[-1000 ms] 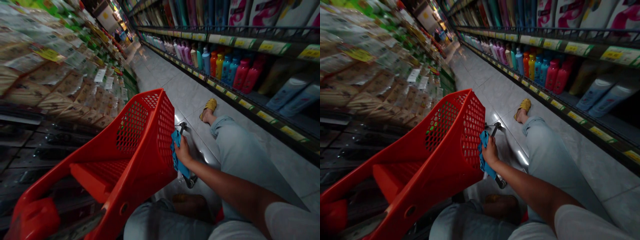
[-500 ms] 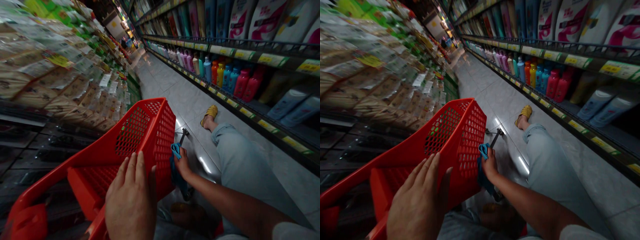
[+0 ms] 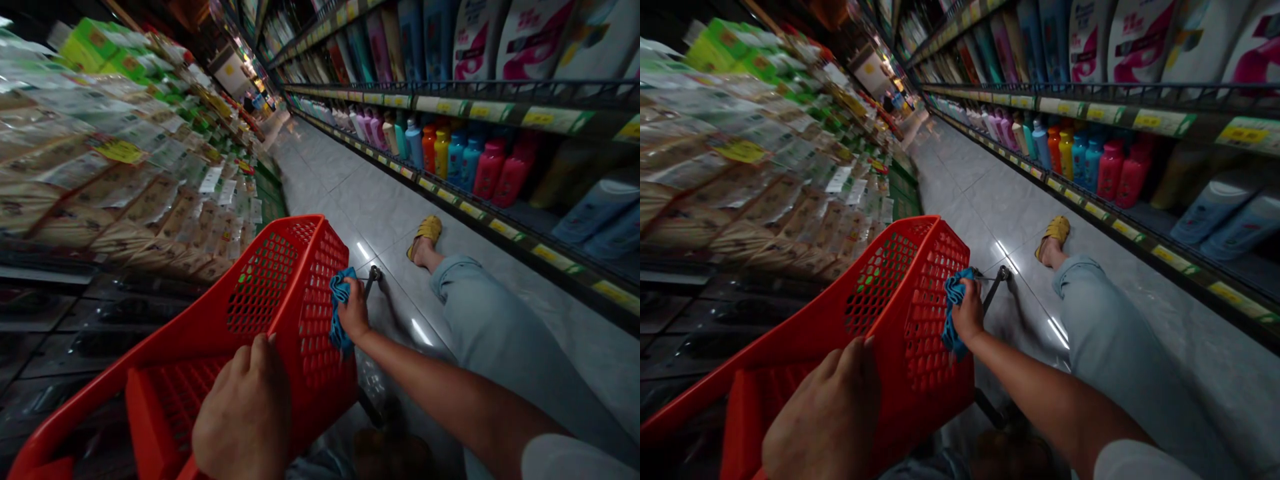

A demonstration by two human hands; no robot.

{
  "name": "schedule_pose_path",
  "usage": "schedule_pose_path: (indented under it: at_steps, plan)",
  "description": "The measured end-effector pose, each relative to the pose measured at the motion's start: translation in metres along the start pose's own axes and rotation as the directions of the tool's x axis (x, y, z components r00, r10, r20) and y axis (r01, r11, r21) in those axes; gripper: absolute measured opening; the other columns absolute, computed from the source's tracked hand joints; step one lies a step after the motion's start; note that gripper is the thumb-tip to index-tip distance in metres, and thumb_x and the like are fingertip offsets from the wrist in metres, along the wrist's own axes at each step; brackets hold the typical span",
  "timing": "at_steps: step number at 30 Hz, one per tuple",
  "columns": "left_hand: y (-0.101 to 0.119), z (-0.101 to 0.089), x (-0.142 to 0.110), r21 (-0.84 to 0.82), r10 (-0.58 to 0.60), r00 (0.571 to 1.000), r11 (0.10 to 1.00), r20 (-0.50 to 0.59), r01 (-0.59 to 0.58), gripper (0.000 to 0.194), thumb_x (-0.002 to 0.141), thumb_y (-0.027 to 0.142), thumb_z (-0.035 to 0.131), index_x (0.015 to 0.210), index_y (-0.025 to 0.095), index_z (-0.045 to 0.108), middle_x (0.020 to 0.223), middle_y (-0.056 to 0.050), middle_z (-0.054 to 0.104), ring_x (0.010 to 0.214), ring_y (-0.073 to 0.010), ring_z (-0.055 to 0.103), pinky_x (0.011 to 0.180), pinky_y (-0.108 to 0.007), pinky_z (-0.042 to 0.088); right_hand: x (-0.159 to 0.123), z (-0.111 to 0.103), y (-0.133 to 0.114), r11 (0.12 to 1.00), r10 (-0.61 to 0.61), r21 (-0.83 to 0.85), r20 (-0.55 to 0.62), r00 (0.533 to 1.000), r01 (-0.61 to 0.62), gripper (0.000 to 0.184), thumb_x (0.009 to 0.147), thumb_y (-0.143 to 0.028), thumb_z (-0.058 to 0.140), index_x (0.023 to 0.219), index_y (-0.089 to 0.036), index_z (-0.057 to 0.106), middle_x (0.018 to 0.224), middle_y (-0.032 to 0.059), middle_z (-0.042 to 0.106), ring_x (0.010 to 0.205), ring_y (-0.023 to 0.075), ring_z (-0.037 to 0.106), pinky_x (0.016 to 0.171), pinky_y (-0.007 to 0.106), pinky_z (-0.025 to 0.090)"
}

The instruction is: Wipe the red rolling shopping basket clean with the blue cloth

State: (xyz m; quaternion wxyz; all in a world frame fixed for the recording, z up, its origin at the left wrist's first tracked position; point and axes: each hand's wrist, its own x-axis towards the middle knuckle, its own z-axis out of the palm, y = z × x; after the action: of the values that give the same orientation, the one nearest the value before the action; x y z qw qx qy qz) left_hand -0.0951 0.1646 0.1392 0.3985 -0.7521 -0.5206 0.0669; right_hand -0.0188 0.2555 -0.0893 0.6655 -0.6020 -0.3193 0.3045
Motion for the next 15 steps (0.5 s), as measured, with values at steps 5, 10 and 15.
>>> schedule_pose_path:
  at_steps: [5,10,15]
  plan:
    - [-0.002,0.005,0.001,0.019,0.024,0.999,1.000,-0.042,-0.023,0.024,0.102,0.022,0.045,0.084,0.021,0.060,0.066,-0.002,0.062,0.062,-0.0217,0.062,0.052,-0.034,0.023,0.036,0.006,-0.009,0.996,0.087,-0.015,-0.093,0.992,-0.088,0.049,0.069,0.000,0.043,0.110,-0.021,0.060,0.115,0.0092,0.054,0.112,0.0225,0.057,0.110,0.045,0.046]
    - [-0.003,0.009,0.002,0.026,0.038,0.997,0.999,-0.069,-0.036,0.021,0.101,0.022,0.047,0.085,0.020,0.059,0.067,-0.002,0.061,0.064,-0.0210,0.061,0.054,-0.034,0.026,0.056,-0.003,-0.028,0.970,-0.243,0.003,0.059,0.968,0.244,0.074,0.068,0.003,0.044,0.135,-0.023,0.058,0.144,0.0094,0.047,0.141,0.0224,0.045,0.123,0.042,0.035]
    - [-0.003,0.013,-0.001,0.039,-0.001,0.998,0.999,-0.056,0.003,0.020,0.101,0.022,0.048,0.084,0.021,0.060,0.067,-0.002,0.061,0.066,-0.0207,0.061,0.054,-0.034,0.023,-0.037,-0.011,0.004,0.996,0.028,-0.087,0.102,0.994,-0.019,0.061,0.083,-0.004,0.044,0.140,-0.020,0.057,0.145,0.0143,0.051,0.133,0.0284,0.054,0.117,0.051,0.044]
